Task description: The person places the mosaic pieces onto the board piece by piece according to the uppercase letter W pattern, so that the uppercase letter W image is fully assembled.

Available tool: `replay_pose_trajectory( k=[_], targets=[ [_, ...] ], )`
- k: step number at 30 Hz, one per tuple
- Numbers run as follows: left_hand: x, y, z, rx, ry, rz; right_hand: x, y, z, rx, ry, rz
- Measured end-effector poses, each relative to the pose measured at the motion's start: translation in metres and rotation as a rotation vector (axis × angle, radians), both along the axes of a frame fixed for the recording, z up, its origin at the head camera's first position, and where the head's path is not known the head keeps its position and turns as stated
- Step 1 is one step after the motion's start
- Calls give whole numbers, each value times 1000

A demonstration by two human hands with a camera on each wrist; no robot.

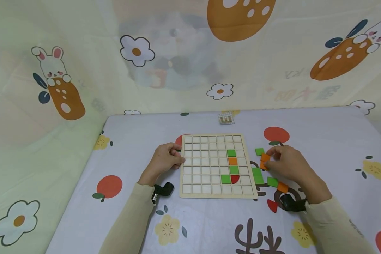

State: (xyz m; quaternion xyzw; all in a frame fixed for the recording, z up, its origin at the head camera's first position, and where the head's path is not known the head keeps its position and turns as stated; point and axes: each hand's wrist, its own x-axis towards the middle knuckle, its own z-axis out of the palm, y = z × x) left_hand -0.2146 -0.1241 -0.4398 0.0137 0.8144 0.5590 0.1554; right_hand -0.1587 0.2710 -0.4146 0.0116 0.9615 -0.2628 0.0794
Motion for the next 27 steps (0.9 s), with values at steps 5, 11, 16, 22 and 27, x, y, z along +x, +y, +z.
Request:
replay_pose_trajectory(
  k=[5, 11, 16, 22, 27],
  targets=[
    [1, -1, 0, -6, 3, 4, 0, 1, -1, -35, 27, -15],
    [1, 0, 1, -3, 8, 1, -2, 6, -1, -109, 32, -26],
    [0, 0, 1, 5, 5, -1, -5, 9, -1, -136, 21, 17],
    [0, 0, 1, -5, -4, 3, -7, 10, 0, -100, 6, 79],
    [-1, 0, -1, -8, -2, 4, -6, 12, -1, -45, 22, 97]
  ],
)
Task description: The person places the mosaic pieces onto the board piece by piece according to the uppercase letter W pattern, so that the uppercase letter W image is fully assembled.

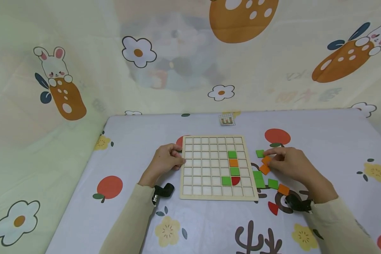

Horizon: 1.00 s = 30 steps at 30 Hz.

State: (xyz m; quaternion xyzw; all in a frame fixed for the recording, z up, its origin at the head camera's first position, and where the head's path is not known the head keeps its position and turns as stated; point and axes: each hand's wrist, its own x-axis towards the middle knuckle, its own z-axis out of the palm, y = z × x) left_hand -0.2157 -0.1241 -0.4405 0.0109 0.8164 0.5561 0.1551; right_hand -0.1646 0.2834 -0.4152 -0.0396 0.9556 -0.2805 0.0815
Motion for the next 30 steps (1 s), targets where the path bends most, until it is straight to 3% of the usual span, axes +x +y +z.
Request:
replay_pose_trajectory(
  k=[16, 21, 30],
  targets=[
    [2, 0, 0, -7, 1, 5, 10, 7, 4, 56, -71, -2],
    [1, 1, 0, -9, 8, 3, 9, 9, 3, 81, -31, -14],
    [1, 0, 1, -3, -1, 0, 7, -3, 5, 15, 61, -18]
  ],
)
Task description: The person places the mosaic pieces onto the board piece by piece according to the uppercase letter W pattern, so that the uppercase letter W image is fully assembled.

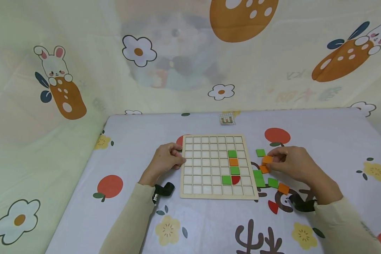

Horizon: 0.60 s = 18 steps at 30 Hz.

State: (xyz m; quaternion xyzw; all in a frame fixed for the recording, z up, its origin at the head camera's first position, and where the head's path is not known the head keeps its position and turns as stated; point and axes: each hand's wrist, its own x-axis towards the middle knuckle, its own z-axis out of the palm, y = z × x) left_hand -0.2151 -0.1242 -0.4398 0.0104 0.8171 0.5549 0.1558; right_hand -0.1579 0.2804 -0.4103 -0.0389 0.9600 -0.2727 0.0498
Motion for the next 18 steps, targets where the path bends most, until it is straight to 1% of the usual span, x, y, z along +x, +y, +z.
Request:
replay_pose_trajectory(
  k=[4, 7, 10, 14, 18],
  targets=[
    [-1, 0, -1, 7, 1, -7, -5, -10, 1, -33, 46, 44],
    [-2, -1, -2, 10, 1, -11, -8, -18, 1, -76, 54, 68],
    [-2, 0, -2, 10, -2, -11, -11, -27, 1, -114, 30, 77],
    [-2, 0, -3, 6, -2, -6, -14, -38, 1, -140, -11, 89],
    [-2, -1, -3, 5, -3, -1, -17, -49, 1, -160, -17, 105]
  ],
)
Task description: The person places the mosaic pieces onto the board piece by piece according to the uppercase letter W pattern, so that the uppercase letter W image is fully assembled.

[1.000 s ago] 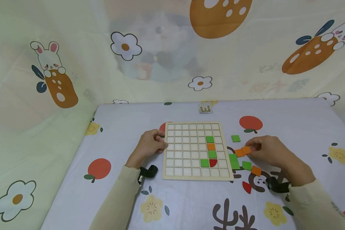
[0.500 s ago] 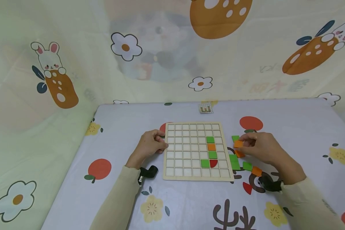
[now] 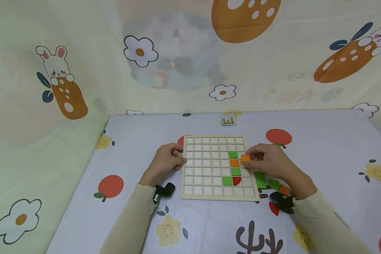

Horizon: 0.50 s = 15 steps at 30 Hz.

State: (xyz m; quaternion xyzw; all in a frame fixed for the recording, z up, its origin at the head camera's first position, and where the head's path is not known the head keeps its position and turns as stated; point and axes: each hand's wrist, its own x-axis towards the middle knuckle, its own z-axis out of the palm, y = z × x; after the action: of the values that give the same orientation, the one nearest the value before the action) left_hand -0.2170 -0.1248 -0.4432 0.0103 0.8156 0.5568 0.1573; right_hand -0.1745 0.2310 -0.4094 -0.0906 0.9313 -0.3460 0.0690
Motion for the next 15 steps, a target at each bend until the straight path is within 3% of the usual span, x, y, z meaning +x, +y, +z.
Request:
replay_pose_trajectory(
  k=[15],
  targets=[
    [2, 1, 4, 15, 2, -4, -4, -31, -2, -61, 49, 73]
  ],
)
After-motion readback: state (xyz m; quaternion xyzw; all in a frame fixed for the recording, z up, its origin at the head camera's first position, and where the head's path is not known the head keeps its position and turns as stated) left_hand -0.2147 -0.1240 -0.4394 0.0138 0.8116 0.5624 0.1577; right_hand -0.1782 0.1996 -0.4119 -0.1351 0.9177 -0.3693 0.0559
